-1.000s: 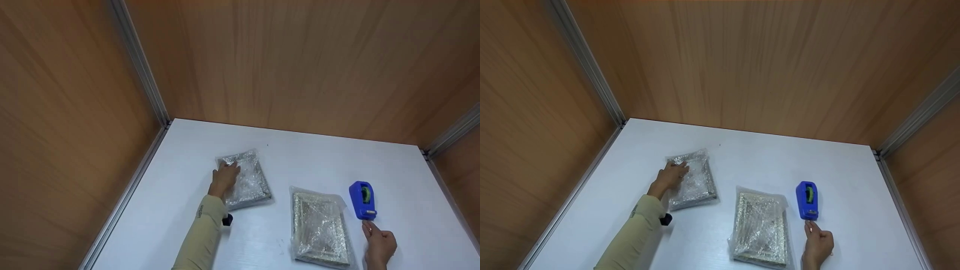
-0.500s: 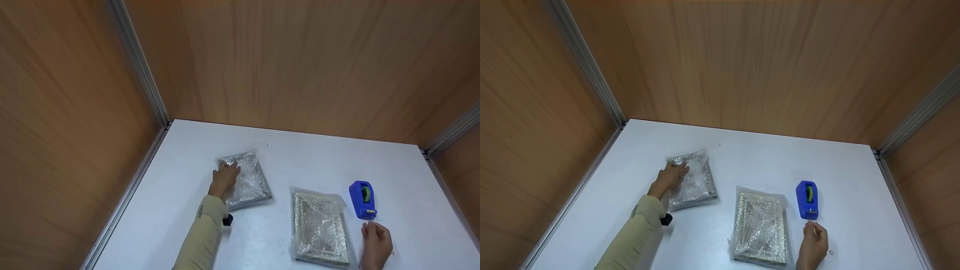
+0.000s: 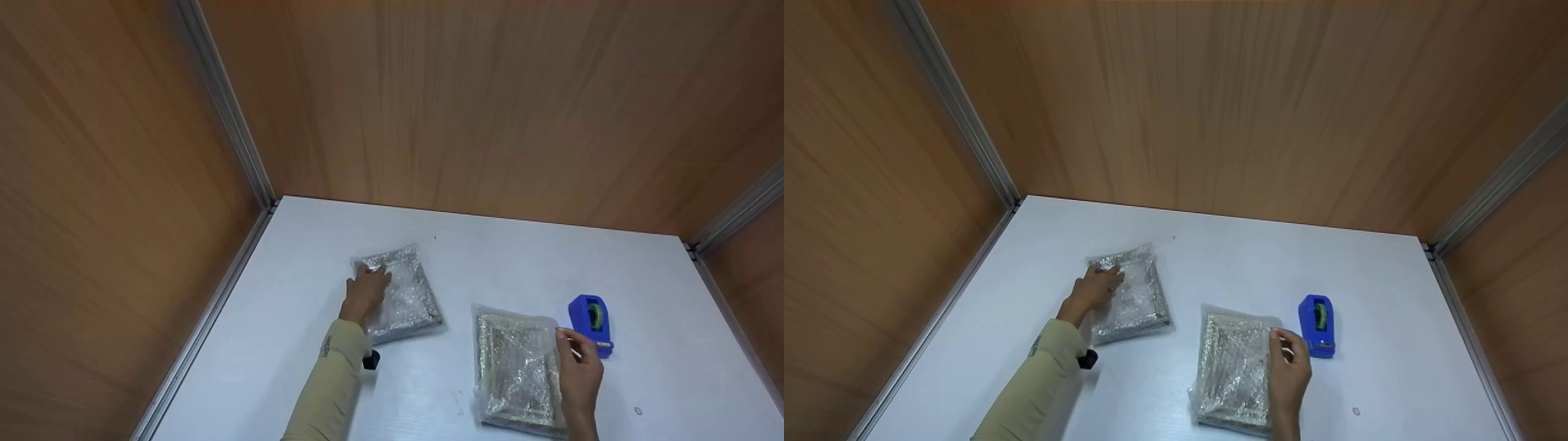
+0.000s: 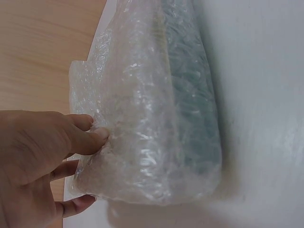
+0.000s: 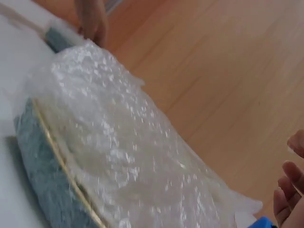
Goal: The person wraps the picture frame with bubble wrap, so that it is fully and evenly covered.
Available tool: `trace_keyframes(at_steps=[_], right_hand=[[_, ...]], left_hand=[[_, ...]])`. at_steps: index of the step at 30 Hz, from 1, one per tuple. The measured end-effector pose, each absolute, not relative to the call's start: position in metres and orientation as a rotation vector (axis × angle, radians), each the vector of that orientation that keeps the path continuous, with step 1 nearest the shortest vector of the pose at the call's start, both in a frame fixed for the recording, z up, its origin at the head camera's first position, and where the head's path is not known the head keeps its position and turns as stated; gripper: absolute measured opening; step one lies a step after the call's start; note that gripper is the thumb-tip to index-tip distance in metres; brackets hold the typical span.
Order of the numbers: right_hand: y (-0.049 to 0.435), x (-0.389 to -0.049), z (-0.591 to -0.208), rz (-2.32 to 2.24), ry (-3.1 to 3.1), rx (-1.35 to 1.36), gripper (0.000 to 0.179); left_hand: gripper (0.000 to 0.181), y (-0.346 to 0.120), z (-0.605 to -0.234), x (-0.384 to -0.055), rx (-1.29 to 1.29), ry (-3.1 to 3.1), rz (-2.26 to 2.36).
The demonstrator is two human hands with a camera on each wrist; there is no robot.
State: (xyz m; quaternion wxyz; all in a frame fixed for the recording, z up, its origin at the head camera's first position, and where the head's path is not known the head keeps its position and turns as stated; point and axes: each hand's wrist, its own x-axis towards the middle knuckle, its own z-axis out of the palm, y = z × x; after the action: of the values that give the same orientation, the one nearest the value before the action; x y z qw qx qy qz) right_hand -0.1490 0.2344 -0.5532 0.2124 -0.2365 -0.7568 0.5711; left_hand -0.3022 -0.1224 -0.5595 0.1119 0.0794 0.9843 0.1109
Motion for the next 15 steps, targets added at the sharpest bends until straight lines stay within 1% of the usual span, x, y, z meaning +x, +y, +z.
trace_keyframes(at_steps=[4, 11, 15], right_hand=[[0.215, -0.159, -0.542, 1.665, -2.105, -0.438, 0.028], [0.181, -0.162, -0.511, 1.77, -2.093, -0.094, 0.016], [0.168, -0.168, -0.508, 1.723, -2.074, 0.09, 0.013]], left_hand=[[0.045, -0.123, -0.559, -0.301, 0.213, 2.884, 0.366], [0.044, -0.122, -0.559, -0.3, 0.251, 2.905, 0.343], [0.046, -0.12, -0.559, -0.298, 0.257, 2.906, 0.349]])
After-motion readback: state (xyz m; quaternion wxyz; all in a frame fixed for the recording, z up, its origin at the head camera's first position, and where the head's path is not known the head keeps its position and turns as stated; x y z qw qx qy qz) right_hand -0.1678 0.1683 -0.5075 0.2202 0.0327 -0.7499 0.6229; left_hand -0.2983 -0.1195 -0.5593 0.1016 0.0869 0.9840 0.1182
